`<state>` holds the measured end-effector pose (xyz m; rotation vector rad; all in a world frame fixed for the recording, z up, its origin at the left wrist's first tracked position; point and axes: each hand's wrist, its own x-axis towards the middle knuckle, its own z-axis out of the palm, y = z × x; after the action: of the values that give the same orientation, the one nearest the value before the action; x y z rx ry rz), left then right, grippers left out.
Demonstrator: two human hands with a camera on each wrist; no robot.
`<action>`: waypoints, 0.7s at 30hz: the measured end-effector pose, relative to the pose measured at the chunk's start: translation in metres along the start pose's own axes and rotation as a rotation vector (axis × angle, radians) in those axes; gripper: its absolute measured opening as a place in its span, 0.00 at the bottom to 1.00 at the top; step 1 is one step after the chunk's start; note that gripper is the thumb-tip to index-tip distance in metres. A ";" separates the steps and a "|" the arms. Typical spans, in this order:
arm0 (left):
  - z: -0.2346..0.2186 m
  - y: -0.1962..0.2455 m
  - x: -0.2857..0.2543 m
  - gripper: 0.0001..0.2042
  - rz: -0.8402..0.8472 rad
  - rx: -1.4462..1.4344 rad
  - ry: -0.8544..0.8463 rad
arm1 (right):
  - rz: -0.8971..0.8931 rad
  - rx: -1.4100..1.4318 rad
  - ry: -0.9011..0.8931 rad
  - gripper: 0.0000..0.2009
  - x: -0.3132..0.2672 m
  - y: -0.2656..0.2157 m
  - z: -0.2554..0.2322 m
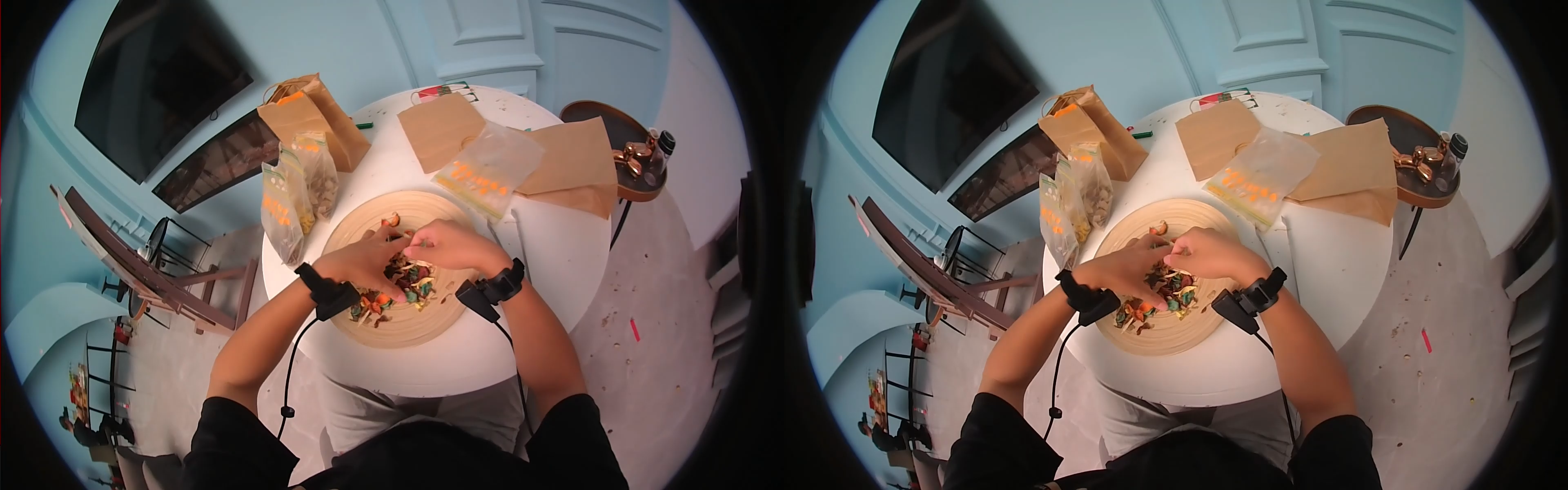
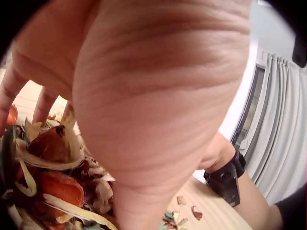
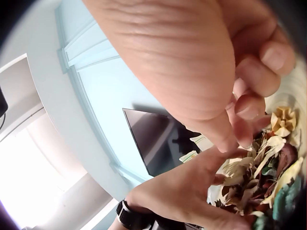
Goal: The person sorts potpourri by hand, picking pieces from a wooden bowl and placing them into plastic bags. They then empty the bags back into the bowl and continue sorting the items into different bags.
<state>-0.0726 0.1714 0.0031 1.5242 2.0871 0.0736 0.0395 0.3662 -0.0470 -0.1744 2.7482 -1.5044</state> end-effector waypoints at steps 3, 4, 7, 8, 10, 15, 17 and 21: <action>-0.006 0.004 0.006 0.36 -0.027 -0.020 -0.008 | 0.011 0.012 -0.012 0.17 -0.001 0.003 0.000; -0.004 -0.004 0.010 0.32 0.030 -0.024 0.022 | 0.024 0.018 -0.019 0.16 -0.001 0.002 -0.001; 0.000 -0.031 0.010 0.20 0.096 -0.123 0.086 | 0.034 0.067 -0.051 0.18 -0.004 -0.005 -0.004; -0.003 -0.032 0.006 0.17 0.050 -0.209 0.089 | 0.045 0.047 -0.052 0.17 -0.004 -0.007 -0.005; -0.007 -0.039 -0.002 0.13 -0.003 -0.404 0.132 | 0.070 0.009 -0.053 0.17 -0.005 -0.008 -0.005; -0.022 -0.030 -0.024 0.14 -0.170 -0.733 0.236 | 0.003 0.009 0.020 0.16 -0.004 0.000 -0.002; -0.024 -0.027 -0.032 0.15 -0.183 -0.755 0.241 | 0.019 0.004 0.021 0.16 -0.005 -0.003 -0.003; -0.013 -0.028 -0.045 0.15 -0.131 -0.519 0.312 | 0.029 -0.005 0.027 0.16 -0.005 -0.004 -0.005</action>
<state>-0.0932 0.1251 0.0220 1.1093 2.1641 0.7839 0.0448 0.3689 -0.0411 -0.1148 2.7632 -1.5037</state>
